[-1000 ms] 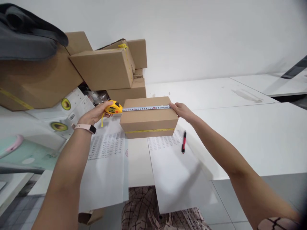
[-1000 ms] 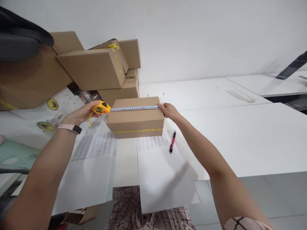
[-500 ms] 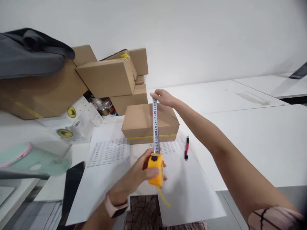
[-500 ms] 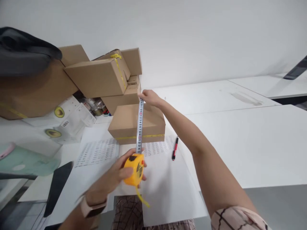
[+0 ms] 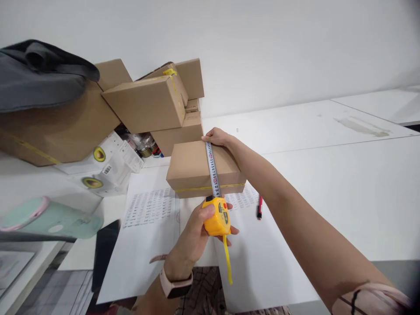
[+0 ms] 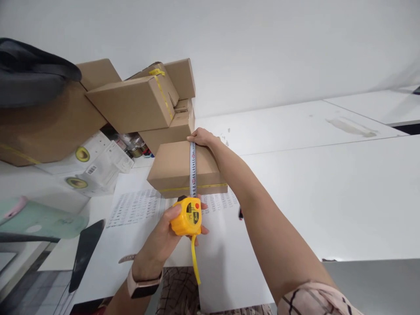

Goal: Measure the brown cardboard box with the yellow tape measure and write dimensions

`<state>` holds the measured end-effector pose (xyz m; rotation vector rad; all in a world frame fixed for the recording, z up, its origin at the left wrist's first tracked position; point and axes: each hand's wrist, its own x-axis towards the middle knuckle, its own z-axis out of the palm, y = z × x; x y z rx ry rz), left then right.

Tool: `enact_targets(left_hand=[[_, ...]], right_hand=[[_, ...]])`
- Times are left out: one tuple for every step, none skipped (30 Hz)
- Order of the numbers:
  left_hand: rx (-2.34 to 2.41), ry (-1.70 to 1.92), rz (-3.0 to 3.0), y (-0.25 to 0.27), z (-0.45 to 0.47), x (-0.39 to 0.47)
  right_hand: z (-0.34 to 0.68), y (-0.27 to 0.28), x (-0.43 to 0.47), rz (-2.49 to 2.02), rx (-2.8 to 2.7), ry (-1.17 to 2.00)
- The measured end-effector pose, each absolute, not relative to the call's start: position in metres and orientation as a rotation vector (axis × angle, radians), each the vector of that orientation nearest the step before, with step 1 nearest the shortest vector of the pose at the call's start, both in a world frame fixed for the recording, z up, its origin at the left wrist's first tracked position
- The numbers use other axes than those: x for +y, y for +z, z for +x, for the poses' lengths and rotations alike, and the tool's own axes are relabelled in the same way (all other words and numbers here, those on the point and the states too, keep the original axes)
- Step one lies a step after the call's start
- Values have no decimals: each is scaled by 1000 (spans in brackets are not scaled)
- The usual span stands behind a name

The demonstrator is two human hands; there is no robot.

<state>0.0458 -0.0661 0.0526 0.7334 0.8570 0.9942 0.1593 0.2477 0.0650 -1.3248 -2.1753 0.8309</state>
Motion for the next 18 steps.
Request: enact_targets(left_hand=[[858, 1004, 733, 51, 48, -67], [859, 1010, 733, 50, 50, -67], [865, 1012, 733, 49, 52, -67], [877, 1012, 736, 48, 53, -67], [896, 1009, 744, 47, 53, -67], [922, 1007, 759, 46, 53, -68], [951, 1011, 783, 46, 51, -71], [984, 1024, 815, 46, 47, -74], [1021, 1052, 854, 45, 42, -78], [1063, 1089, 899, 45, 36, -82], [1106, 1133, 948, 44, 28, -87], [1149, 1174, 1000, 44, 18, -90], [1192, 1213, 1052, 43, 8, -93], [1233, 1250, 1097, 43, -3, -95], [1274, 1285, 1134, 43, -13, -95], [1319, 1319, 1160, 43, -22, -94], [1366, 1354, 1179, 43, -30, -92], [1408, 1389, 1192, 44, -36, -90]], right_hand=[[159, 64, 249, -1303, -2182, 846], [158, 62, 251, -1287, -2190, 851], [157, 61, 252, -1273, -2195, 852], [156, 59, 252, -1263, -2190, 856], [156, 59, 252, -1244, -2175, 868], [157, 59, 251, -1207, -2144, 894], [159, 61, 249, -1155, -2086, 928], [163, 63, 247, -1094, -2001, 959], [169, 65, 244, -1033, -1893, 978], [177, 68, 239, -983, -1774, 976], [187, 70, 234, -947, -1661, 958], [199, 70, 227, -930, -1569, 932], [211, 70, 219, -930, -1505, 908], [224, 67, 209, -943, -1475, 903], [236, 64, 198, -968, -1469, 913], [247, 59, 186, -1002, -1475, 926], [256, 54, 174, -1041, -1481, 945], [263, 48, 163, -1074, -1486, 966]])
